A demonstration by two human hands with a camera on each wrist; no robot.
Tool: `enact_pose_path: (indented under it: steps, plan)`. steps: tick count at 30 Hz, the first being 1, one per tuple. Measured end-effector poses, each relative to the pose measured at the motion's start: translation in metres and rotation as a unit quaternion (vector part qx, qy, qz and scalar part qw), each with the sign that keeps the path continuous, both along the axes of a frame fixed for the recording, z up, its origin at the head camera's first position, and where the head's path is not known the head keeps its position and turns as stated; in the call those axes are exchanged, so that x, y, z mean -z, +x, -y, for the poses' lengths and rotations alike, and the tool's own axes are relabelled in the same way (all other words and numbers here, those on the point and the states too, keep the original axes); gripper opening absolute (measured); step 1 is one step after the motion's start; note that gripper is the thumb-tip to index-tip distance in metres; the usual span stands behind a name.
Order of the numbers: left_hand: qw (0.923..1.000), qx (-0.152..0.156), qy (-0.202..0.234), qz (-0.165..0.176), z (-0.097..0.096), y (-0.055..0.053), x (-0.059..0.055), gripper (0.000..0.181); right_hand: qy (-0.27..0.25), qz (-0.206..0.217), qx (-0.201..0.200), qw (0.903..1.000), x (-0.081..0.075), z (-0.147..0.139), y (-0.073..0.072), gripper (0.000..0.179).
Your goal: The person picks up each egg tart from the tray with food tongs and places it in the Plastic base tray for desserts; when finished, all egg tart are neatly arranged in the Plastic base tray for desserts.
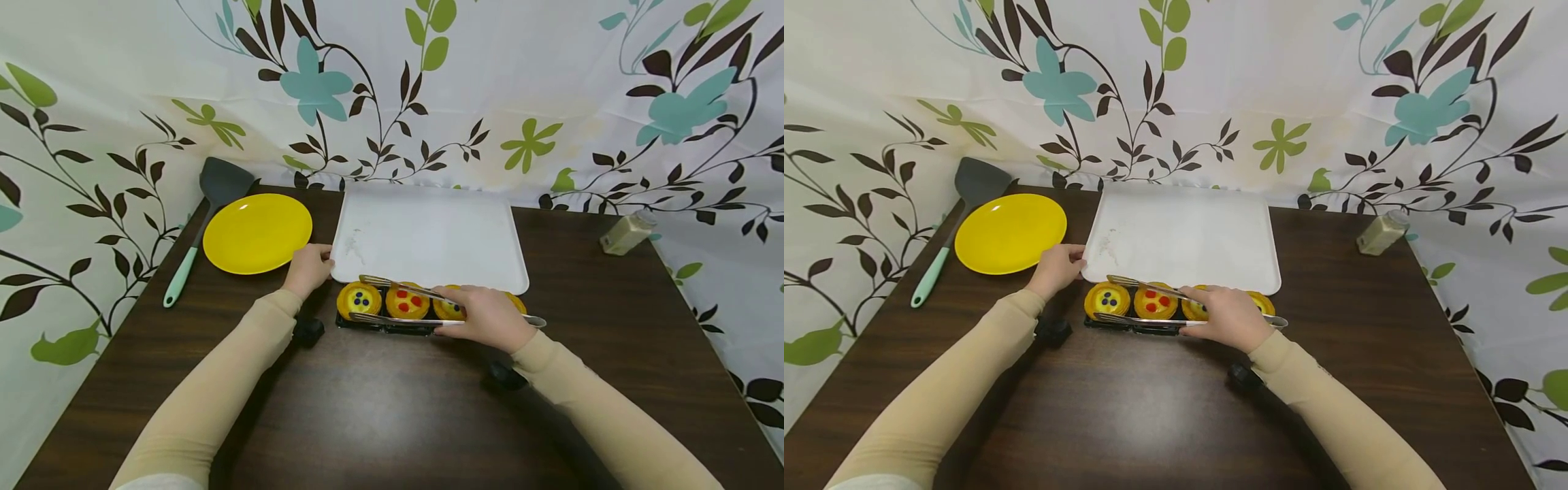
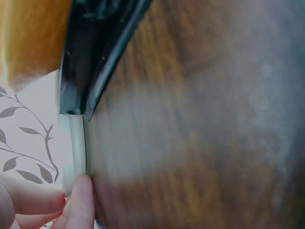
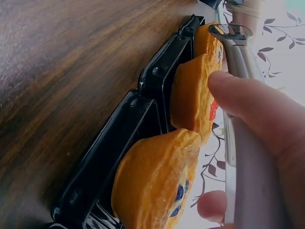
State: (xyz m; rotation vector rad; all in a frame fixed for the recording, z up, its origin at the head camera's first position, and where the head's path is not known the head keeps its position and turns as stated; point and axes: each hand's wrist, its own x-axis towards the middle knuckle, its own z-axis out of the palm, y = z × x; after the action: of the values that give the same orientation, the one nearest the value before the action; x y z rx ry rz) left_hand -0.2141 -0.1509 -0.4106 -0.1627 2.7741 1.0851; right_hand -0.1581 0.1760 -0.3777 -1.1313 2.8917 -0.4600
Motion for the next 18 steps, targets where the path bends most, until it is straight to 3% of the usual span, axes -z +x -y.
enact_pose_path:
  steps: [8,18]
  plan:
    - [1.0000,0.006,-0.008,-0.002,-0.0014,0.0000,-0.0020,0.039,-0.001,-0.024,0.002,0.9997,0.0010,0.0002,0.0005,0.068]
    - [0.9999,0.001,-0.010,0.006,-0.0015,0.0004,-0.0019,0.040,0.003,-0.016,0.010,0.9998,0.0014,0.0000,0.0012,0.070]
